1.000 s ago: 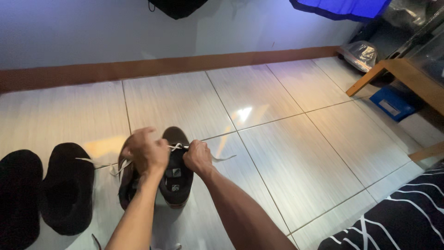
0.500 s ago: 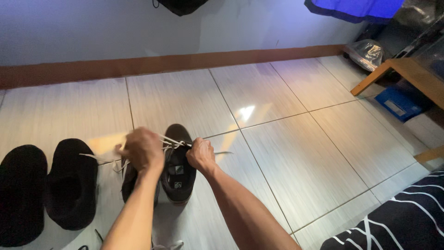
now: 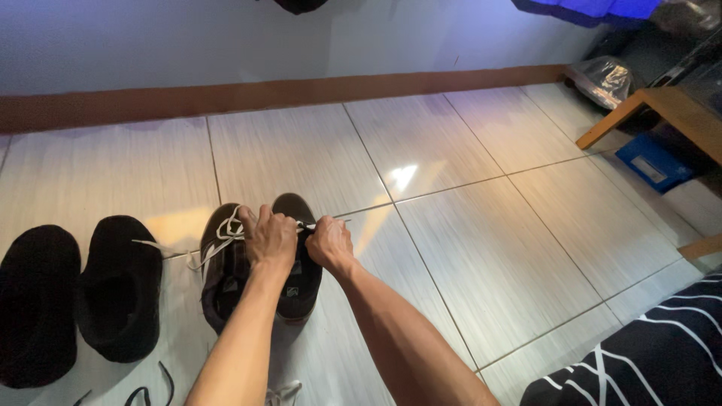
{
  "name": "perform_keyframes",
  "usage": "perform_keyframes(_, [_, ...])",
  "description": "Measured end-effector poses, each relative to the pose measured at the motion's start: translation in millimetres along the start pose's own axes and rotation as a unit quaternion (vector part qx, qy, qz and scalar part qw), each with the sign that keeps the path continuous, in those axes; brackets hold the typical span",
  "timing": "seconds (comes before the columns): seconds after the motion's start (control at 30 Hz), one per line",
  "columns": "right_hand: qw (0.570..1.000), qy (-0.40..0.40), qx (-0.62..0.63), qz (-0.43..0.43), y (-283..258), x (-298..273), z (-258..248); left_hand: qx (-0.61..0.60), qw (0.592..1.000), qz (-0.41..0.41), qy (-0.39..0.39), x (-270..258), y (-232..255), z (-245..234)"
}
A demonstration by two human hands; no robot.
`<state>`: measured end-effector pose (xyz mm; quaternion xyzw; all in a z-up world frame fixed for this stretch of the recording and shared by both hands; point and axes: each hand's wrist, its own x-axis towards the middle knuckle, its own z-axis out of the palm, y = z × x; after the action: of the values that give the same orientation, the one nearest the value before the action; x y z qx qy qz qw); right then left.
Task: The person removes the white laces from a pair of brown shoes and then removes the black laces from a pair of black shoes. The person then re-laces the black shoes with the black laces.
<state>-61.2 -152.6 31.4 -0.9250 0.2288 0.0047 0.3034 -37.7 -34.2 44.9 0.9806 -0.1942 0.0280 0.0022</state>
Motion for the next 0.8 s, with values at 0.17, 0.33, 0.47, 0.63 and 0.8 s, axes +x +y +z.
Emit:
perform_keyframes(0.17, [1.0, -0.003, -0.009, 0.0, -2, -3, -2, -0.007, 0.996, 0.041, 0.081, 0, -8, -2])
perform_keyframes(0.33, [1.0, -0.013, -0.012, 0.013, -6, -5, -4, 0.079, 0.996, 0.032, -0.006, 2, 7, 6])
perform_keyframes(0.47, [1.0, 0.002, -0.005, 0.006, -4, -5, -2, 0.048, 0.995, 0.025, 0.079, -1, 10, 20])
perform_keyframes(0.63, [0.999, -0.015, -0.023, 0.023, -2, 1, 1, -0.27, 0.904, -0.303, 0.131, 5, -32, 24])
perform_keyframes(0.8, [1.0, 0.003, -0.022, 0.0, 1, -2, 3, -0.395, 0.725, -0.546, 0.143, -7, -84, 8])
